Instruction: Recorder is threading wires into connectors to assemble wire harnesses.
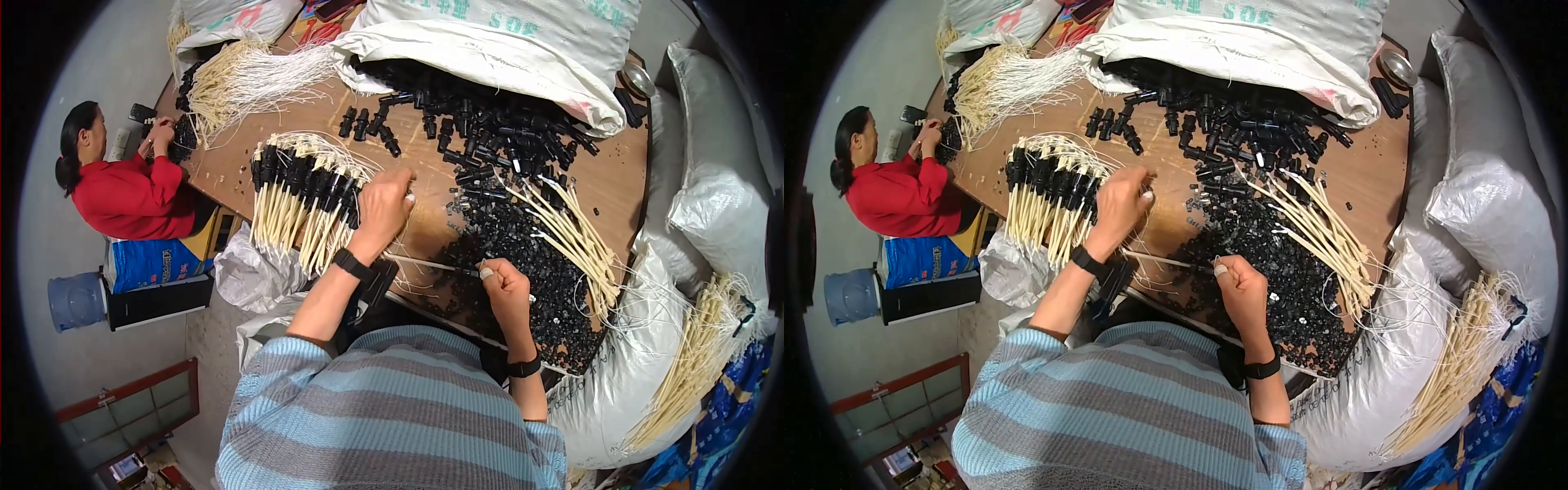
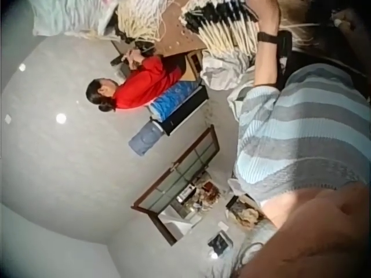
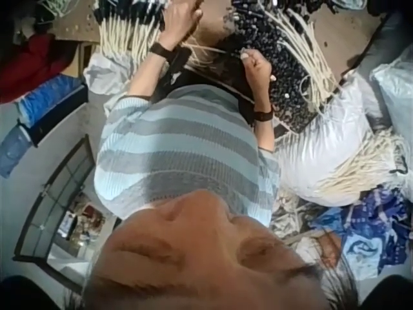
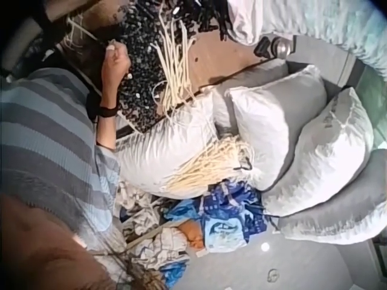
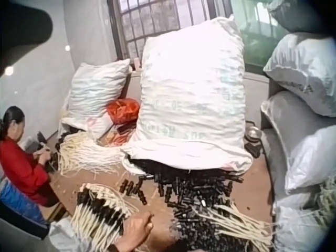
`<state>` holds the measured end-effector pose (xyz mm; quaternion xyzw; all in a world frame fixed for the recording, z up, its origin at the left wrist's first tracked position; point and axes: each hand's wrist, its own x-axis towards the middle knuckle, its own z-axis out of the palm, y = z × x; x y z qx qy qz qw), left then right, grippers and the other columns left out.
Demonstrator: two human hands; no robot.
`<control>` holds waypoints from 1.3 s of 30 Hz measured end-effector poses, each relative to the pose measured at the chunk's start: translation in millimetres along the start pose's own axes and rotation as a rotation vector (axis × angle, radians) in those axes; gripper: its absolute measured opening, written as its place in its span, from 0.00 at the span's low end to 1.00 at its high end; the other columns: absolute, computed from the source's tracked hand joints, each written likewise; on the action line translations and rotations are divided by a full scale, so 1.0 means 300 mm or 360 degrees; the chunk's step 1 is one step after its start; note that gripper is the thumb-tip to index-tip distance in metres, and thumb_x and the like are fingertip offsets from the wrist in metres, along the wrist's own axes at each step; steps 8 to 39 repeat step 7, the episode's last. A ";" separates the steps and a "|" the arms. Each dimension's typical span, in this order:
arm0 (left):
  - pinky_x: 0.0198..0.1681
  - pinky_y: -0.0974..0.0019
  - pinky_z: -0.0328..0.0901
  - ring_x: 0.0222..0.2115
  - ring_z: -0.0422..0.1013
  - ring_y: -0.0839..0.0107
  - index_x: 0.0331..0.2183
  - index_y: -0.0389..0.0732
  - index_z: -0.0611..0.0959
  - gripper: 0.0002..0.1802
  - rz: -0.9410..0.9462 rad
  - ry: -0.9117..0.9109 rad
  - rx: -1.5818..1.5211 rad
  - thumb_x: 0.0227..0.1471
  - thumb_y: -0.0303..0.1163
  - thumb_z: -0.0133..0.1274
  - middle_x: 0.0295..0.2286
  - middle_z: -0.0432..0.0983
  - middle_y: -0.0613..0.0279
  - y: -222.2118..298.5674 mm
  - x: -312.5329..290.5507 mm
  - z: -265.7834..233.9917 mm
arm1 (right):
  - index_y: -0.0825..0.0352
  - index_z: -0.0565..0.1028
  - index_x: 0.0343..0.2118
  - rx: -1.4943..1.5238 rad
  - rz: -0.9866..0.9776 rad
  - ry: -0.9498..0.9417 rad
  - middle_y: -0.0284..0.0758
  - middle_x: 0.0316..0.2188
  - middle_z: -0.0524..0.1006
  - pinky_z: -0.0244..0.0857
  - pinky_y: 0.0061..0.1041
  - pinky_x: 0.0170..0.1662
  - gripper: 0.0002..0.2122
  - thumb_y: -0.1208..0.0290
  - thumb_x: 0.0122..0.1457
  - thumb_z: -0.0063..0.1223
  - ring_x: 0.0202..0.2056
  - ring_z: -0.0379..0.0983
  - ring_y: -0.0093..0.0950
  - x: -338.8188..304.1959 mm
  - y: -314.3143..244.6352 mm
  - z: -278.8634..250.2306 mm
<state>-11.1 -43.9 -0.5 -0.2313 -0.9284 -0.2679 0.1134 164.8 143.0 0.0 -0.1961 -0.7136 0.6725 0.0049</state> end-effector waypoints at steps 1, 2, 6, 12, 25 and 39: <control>0.30 0.58 0.67 0.28 0.73 0.54 0.31 0.38 0.80 0.14 0.0092 -0.0023 0.0010 0.36 0.16 0.56 0.25 0.76 0.54 -0.035 -0.001 0.038 | 0.70 0.76 0.33 0.0001 -0.0002 -0.0004 0.15 0.16 0.59 0.43 0.12 0.22 0.04 0.78 0.60 0.50 0.19 0.49 0.07 0.000 -0.002 0.001; 0.30 0.57 0.67 0.29 0.72 0.53 0.30 0.38 0.80 0.13 0.0187 -0.0046 0.0017 0.36 0.16 0.56 0.25 0.75 0.53 -0.051 0.010 0.058 | 0.70 0.76 0.33 -0.0018 -0.0002 -0.0004 0.15 0.16 0.59 0.43 0.12 0.22 0.04 0.78 0.60 0.50 0.19 0.49 0.07 0.001 -0.004 0.000; 0.31 0.57 0.66 0.29 0.72 0.52 0.30 0.37 0.79 0.13 0.0100 -0.0207 -0.0134 0.36 0.16 0.55 0.26 0.74 0.51 -0.085 0.011 0.068 | 0.70 0.77 0.34 -0.0004 0.0005 0.0021 0.15 0.16 0.60 0.42 0.12 0.21 0.04 0.78 0.60 0.50 0.18 0.49 0.07 0.002 0.004 -0.012; 0.32 0.57 0.65 0.29 0.72 0.52 0.30 0.37 0.79 0.12 0.0055 -0.0234 -0.0109 0.37 0.16 0.56 0.26 0.74 0.51 -0.084 0.007 0.070 | 0.70 0.77 0.34 -0.0004 0.0005 0.0025 0.15 0.16 0.60 0.42 0.12 0.21 0.04 0.78 0.60 0.50 0.18 0.49 0.07 0.000 0.004 -0.016; 0.32 0.57 0.65 0.29 0.72 0.52 0.30 0.37 0.79 0.12 0.0055 -0.0234 -0.0109 0.37 0.16 0.56 0.26 0.74 0.51 -0.084 0.007 0.070 | 0.70 0.77 0.34 -0.0004 0.0005 0.0025 0.15 0.16 0.60 0.42 0.12 0.21 0.04 0.78 0.60 0.50 0.18 0.49 0.07 0.000 0.004 -0.016; 0.32 0.57 0.65 0.29 0.72 0.52 0.30 0.37 0.79 0.12 0.0055 -0.0234 -0.0109 0.37 0.16 0.56 0.26 0.74 0.51 -0.084 0.007 0.070 | 0.70 0.77 0.34 -0.0004 0.0005 0.0025 0.15 0.16 0.60 0.42 0.12 0.21 0.04 0.78 0.60 0.50 0.18 0.49 0.07 0.000 0.004 -0.016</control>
